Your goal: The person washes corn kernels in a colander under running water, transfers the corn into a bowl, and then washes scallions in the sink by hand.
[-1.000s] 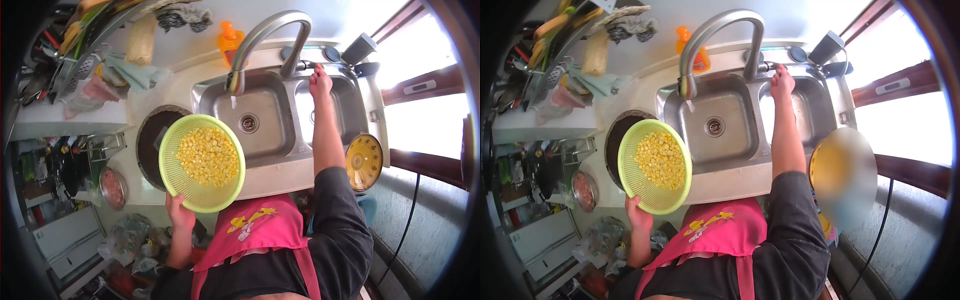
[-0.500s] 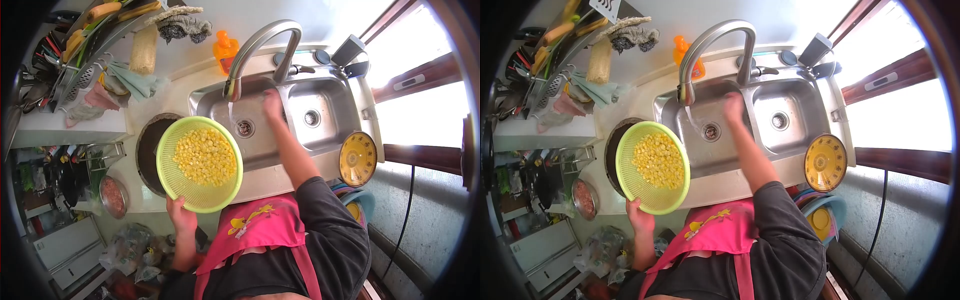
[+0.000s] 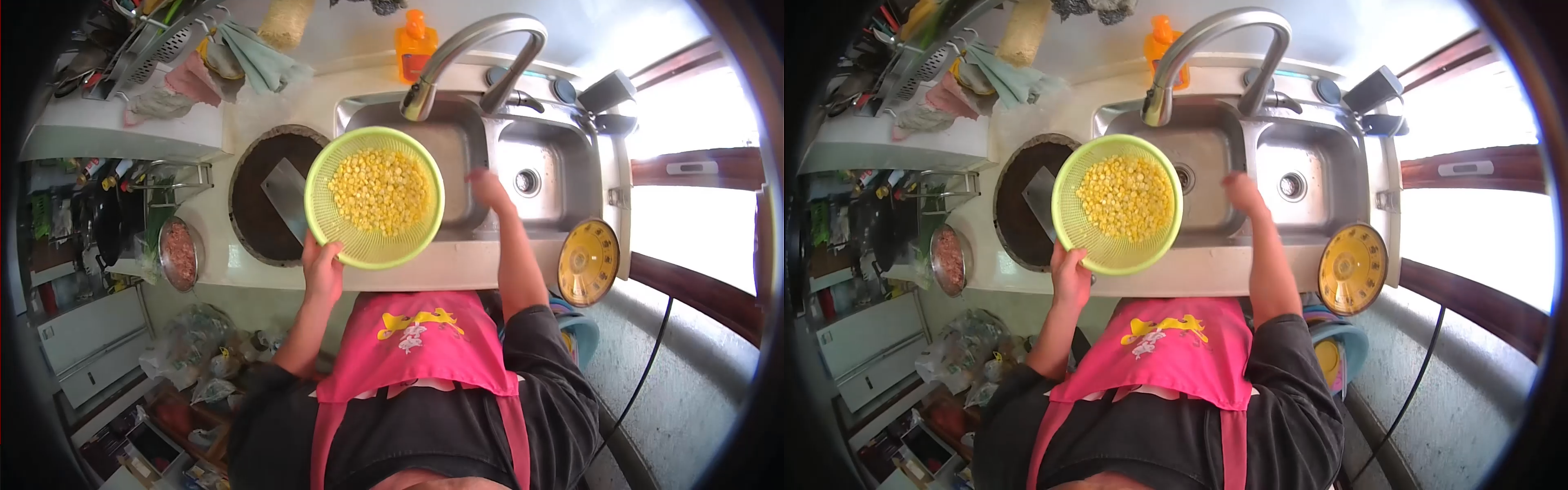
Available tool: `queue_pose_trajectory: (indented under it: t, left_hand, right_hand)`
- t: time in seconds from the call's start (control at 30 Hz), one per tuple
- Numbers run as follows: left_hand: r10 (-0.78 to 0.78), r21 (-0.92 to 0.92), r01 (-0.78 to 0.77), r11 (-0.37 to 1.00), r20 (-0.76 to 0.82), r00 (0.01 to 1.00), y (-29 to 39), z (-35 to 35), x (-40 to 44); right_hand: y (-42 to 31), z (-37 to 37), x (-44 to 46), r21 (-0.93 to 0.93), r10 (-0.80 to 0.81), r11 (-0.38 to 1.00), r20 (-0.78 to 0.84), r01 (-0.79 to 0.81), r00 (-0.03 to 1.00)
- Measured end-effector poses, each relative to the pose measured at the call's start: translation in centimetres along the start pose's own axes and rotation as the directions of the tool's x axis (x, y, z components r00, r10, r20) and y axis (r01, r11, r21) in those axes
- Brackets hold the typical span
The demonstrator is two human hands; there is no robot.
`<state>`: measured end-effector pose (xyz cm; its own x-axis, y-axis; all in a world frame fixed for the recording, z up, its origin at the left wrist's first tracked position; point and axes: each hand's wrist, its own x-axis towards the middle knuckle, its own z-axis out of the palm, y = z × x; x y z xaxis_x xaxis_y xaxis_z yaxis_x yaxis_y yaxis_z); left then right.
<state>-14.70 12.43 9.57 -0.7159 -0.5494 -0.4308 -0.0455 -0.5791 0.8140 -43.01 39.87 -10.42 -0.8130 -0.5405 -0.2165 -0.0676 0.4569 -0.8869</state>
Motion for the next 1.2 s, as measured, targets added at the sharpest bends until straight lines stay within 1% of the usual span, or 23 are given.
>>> queue_pose_trajectory:
  t: [0.03, 0.07, 0.1, 0.2, 0.27, 0.33, 0.4, 0.43, 0.53, 0.57, 0.6, 0.63, 0.67, 0.7, 0.77, 0.8, 0.87, 0.93, 1.0, 1.07, 1.13, 1.17, 1.2]
  left_hand:
    - [-0.025, 0.006, 0.025, 1.0, 0.02, 0.999, -0.5, 0.1, 0.4]
    - [-0.03, 0.041, 0.029, 0.999, 0.013, 0.999, -0.9, 0.5, 0.6]
    - [-0.024, 0.072, 0.024, 0.997, 0.002, 1.0, -1.3, 1.2, 1.1]
    - [-0.073, 0.148, 0.075, 0.986, -0.02, 0.997, -3.3, 0.3, 1.7]
    - [-0.11, 0.178, 0.109, 0.978, -0.003, 0.994, -4.4, 1.2, 2.3]
    - [-0.12, 0.174, 0.114, 0.978, 0.023, 0.993, -4.9, 2.6, 2.5]
    - [-0.115, 0.174, 0.105, 0.979, 0.045, 0.992, -5.7, 3.4, 2.5]
    - [-0.122, 0.177, 0.109, 0.978, 0.06, 0.991, -6.0, 3.5, 2.8]
    - [-0.143, 0.181, 0.127, 0.975, 0.08, 0.986, -5.6, 3.6, 2.4]
    - [-0.153, 0.172, 0.137, 0.976, 0.084, 0.985, -4.4, 3.7, 1.2]
    - [-0.156, 0.159, 0.14, 0.977, 0.09, 0.984, -3.6, 3.8, 0.6]
    - [-0.182, 0.226, 0.152, 0.962, 0.118, 0.976, -3.5, 3.6, 0.7]
    - [-0.177, 0.223, 0.147, 0.964, 0.124, 0.976, -5.0, 3.6, 1.4]
    - [-0.173, 0.218, 0.143, 0.965, 0.125, 0.977, -7.5, 3.8, 3.1]
    - [-0.153, 0.23, 0.114, 0.966, 0.158, 0.976, -8.9, 5.0, 5.4]
    - [-0.138, 0.191, 0.112, 0.975, 0.129, 0.982, -8.6, 5.3, 5.4]
    - [-0.142, 0.132, 0.131, 0.983, 0.077, 0.987, -7.1, 4.3, 4.0]
    - [-0.128, 0.171, 0.114, 0.979, 0.07, 0.989, -7.8, 5.2, 3.8]
    - [-0.193, 0.236, 0.164, 0.958, 0.102, 0.976, -10.0, 5.3, 5.6]
    - [-0.212, 0.153, 0.196, 0.969, 0.097, 0.972, -10.0, 4.8, 5.6]
    - [-0.203, 0.098, 0.194, 0.976, 0.101, 0.974, -9.5, 4.6, 5.1]
    - [-0.191, 0.084, 0.183, 0.98, 0.106, 0.976, -8.9, 4.6, 4.4]
    - [-0.179, 0.069, 0.172, 0.983, 0.107, 0.978, -8.5, 4.6, 4.0]
  right_hand:
    - [-0.7, 1.5, -1.1, -0.392, -0.023, 0.92, -0.071, -0.007, 0.997]
    - [-1.6, 1.1, -1.9, -0.357, 0.071, 0.925, -0.171, -0.129, 0.983]
    - [-5.2, 0.4, -2.0, -0.31, 0.154, 0.921, -0.264, -0.235, 0.952]
    - [-17.4, -1.2, -5.1, -0.046, -0.028, 0.999, -0.299, 0.014, 0.954]
    - [-19.3, 0.9, -5.8, -0.089, -0.255, 0.966, -0.185, 0.242, 0.949]
    - [-19.8, 3.6, -6.1, -0.23, -0.38, 0.888, 0.121, 0.398, 0.917]
    - [-20.0, 4.8, -7.5, -0.459, -0.536, 0.694, 0.185, 0.554, 0.824]
    - [-20.2, 4.9, -7.6, -0.556, -0.6, 0.563, 0.235, 0.612, 0.765]
    - [-21.3, 2.5, -8.6, -0.392, -0.6, 0.699, 0.134, 0.599, 0.788]
    - [-21.6, 1.3, -9.0, -0.329, -0.612, 0.736, 0.051, 0.592, 0.789]
    - [-21.2, 0.1, -8.9, -0.317, -0.606, 0.755, -0.003, 0.574, 0.795]
    - [-20.7, -0.9, -8.7, -0.302, -0.596, 0.775, -0.061, 0.554, 0.801]
    - [-20.2, -1.5, -9.3, -0.278, -0.571, 0.804, -0.111, 0.526, 0.814]
    - [-20.4, -2.2, -9.3, -0.215, -0.543, 0.833, -0.136, 0.51, 0.829]
    - [-20.0, -2.9, -9.0, -0.253, -0.522, 0.834, -0.068, 0.491, 0.85]
    - [-19.9, -3.8, -8.8, -0.282, -0.511, 0.83, -0.038, 0.481, 0.859]
    - [-19.4, -5.0, -9.2, -0.263, -0.53, 0.829, -0.089, 0.494, 0.843]
    - [-17.0, -6.6, -9.3, -0.242, -0.546, 0.83, -0.161, 0.503, 0.822]
    - [-14.9, -8.8, -9.6, -0.334, -0.42, 0.874, -0.156, 0.353, 0.894]
    - [-11.7, -12.9, -10.6, -0.412, -0.365, 0.878, -0.244, 0.245, 0.899]
    - [-7.1, -18.5, -12.8, -0.548, -0.29, 0.835, -0.368, 0.046, 0.883]
    - [-3.4, -21.5, -14.1, -0.578, -0.24, 0.814, -0.432, -0.062, 0.869]
    - [-3.2, -23.5, -17.0, -0.592, -0.026, 0.715, -0.553, -0.371, 0.833]
